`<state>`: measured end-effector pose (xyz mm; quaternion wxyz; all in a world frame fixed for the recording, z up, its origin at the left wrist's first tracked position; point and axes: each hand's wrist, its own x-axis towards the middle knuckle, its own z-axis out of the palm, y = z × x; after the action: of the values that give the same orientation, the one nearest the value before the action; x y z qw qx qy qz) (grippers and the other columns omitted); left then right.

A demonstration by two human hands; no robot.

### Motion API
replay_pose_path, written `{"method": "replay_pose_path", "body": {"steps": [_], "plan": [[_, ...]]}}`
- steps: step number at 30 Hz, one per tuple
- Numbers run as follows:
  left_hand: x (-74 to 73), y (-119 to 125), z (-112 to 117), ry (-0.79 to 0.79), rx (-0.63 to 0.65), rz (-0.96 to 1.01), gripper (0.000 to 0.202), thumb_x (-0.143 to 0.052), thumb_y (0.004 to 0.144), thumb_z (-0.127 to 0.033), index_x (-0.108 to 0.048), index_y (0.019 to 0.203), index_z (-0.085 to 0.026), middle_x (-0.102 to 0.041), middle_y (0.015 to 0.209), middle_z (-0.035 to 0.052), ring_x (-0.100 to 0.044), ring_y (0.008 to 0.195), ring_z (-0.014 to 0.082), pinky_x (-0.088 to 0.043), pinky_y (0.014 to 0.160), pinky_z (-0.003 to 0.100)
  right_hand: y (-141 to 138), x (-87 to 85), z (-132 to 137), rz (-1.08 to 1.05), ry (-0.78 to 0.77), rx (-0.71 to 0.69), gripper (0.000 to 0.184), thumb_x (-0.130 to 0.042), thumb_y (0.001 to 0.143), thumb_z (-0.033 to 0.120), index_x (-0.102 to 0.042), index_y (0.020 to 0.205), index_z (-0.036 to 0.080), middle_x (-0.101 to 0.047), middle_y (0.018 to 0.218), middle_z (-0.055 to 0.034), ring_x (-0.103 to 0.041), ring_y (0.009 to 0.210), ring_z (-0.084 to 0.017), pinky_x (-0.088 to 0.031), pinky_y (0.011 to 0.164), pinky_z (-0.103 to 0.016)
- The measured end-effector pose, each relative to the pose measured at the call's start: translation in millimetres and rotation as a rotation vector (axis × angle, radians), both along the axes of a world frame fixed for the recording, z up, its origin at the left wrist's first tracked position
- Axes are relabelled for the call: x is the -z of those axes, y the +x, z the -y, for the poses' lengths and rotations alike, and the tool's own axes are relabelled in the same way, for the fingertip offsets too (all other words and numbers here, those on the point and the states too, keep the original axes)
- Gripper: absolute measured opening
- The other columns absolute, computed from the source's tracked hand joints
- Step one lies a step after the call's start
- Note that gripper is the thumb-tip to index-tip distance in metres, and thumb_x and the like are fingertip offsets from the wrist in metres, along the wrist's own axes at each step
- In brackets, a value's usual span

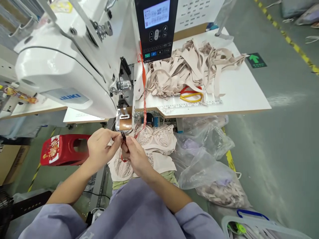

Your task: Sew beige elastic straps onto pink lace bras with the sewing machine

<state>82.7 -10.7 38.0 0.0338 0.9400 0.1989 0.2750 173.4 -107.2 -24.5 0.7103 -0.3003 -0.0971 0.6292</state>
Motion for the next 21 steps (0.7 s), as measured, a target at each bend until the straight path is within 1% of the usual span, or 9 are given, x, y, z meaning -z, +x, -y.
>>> {"method": "replay_pose_path", "body": {"steps": [2, 3, 5, 7, 10, 12, 14, 17, 21], "plan": [[3.6, 2, -3, -0.039, -0.013, 0.045, 0.013, -0.062, 0.090, -0.018, -0.061, 0.077, -0.019, -0.064, 0.063, -0.0007, -0.053, 0.059, 0.0136, -0.040, 0.061, 0.029, 5, 3.9, 1, 0.037, -0.021, 0.045, 0.043, -0.060, 0.088, 0.064, -0.055, 0.082, 0.021, -0.033, 0.061, 0.0078, -0.021, 0.047, -0.006, -0.019, 0.045, -0.023], [6.3, 4, -5, -0.061, -0.041, 0.073, 0.015, -0.062, 0.090, -0.019, -0.061, 0.075, -0.019, -0.063, 0.062, -0.0011, -0.052, 0.059, 0.0134, -0.040, 0.061, 0.029, 9, 7.1, 2, 0.045, -0.038, 0.071, 0.044, -0.061, 0.087, 0.065, -0.057, 0.084, 0.021, -0.031, 0.060, 0.0082, -0.020, 0.047, -0.006, -0.018, 0.045, -0.023], [13.0, 8, -11, -0.131, -0.134, 0.130, 0.021, -0.061, 0.090, -0.019, -0.060, 0.070, -0.020, -0.061, 0.061, -0.0018, -0.050, 0.059, 0.0130, -0.039, 0.062, 0.029, 18, 15.5, 7, 0.042, -0.070, 0.126, 0.047, -0.060, 0.085, 0.068, -0.058, 0.084, 0.021, -0.031, 0.058, 0.0089, -0.018, 0.045, -0.006, -0.018, 0.045, -0.024], [19.9, 14, -16, -0.249, -0.245, 0.188, 0.022, -0.061, 0.090, -0.020, -0.062, 0.068, -0.020, -0.061, 0.062, -0.0023, -0.050, 0.060, 0.0125, -0.039, 0.062, 0.028, 30, 24.8, 13, 0.065, -0.091, 0.182, 0.050, -0.062, 0.082, 0.071, -0.059, 0.085, 0.021, -0.031, 0.057, 0.0097, -0.017, 0.044, -0.005, -0.019, 0.046, -0.023], [27.1, 21, -22, -0.428, -0.382, 0.252, 0.018, -0.064, 0.089, -0.025, -0.068, 0.072, -0.020, -0.061, 0.060, -0.0027, -0.052, 0.058, 0.0126, -0.040, 0.060, 0.027, 44, 36.5, 23, 0.183, -0.154, 0.213, 0.047, -0.073, 0.076, 0.066, -0.060, 0.083, 0.021, -0.026, 0.054, 0.0112, -0.016, 0.044, -0.005, -0.020, 0.046, -0.023], [29.3, 24, -26, -0.480, -0.436, 0.261, 0.020, -0.065, 0.088, -0.031, -0.069, 0.071, -0.020, -0.059, 0.057, -0.0025, -0.053, 0.056, 0.0134, -0.040, 0.058, 0.028, 48, 41.5, 28, 0.234, -0.206, 0.207, 0.044, -0.075, 0.076, 0.062, -0.060, 0.080, 0.020, -0.024, 0.052, 0.0116, -0.017, 0.044, -0.004, -0.019, 0.045, -0.022], [30.2, 25, -29, -0.478, -0.457, 0.246, 0.025, -0.066, 0.087, -0.035, -0.067, 0.066, -0.020, -0.058, 0.055, -0.0022, -0.054, 0.057, 0.0142, -0.039, 0.059, 0.028, 50, 44.5, 30, 0.232, -0.229, 0.202, 0.043, -0.074, 0.078, 0.061, -0.060, 0.079, 0.020, -0.026, 0.051, 0.0111, -0.020, 0.044, -0.005, -0.022, 0.046, -0.022], [31.3, 25, -32, -0.424, -0.450, 0.209, 0.027, -0.066, 0.086, -0.035, -0.064, 0.063, -0.020, -0.053, 0.053, -0.0029, -0.052, 0.056, 0.0141, -0.037, 0.058, 0.028, 47, 47.1, 30, 0.217, -0.232, 0.202, 0.041, -0.072, 0.080, 0.060, -0.059, 0.081, 0.021, -0.030, 0.052, 0.0103, -0.026, 0.045, -0.005, -0.030, 0.048, -0.022], [32.9, 27, -30, -0.302, -0.431, 0.178, 0.030, -0.063, 0.086, -0.030, -0.058, 0.058, -0.020, -0.049, 0.053, -0.0032, -0.047, 0.055, 0.0130, -0.033, 0.059, 0.029, 44, 50.2, 28, 0.219, -0.222, 0.199, 0.040, -0.071, 0.081, 0.060, -0.059, 0.080, 0.022, -0.031, 0.054, 0.0098, -0.027, 0.046, -0.006, -0.032, 0.050, -0.023]]}}
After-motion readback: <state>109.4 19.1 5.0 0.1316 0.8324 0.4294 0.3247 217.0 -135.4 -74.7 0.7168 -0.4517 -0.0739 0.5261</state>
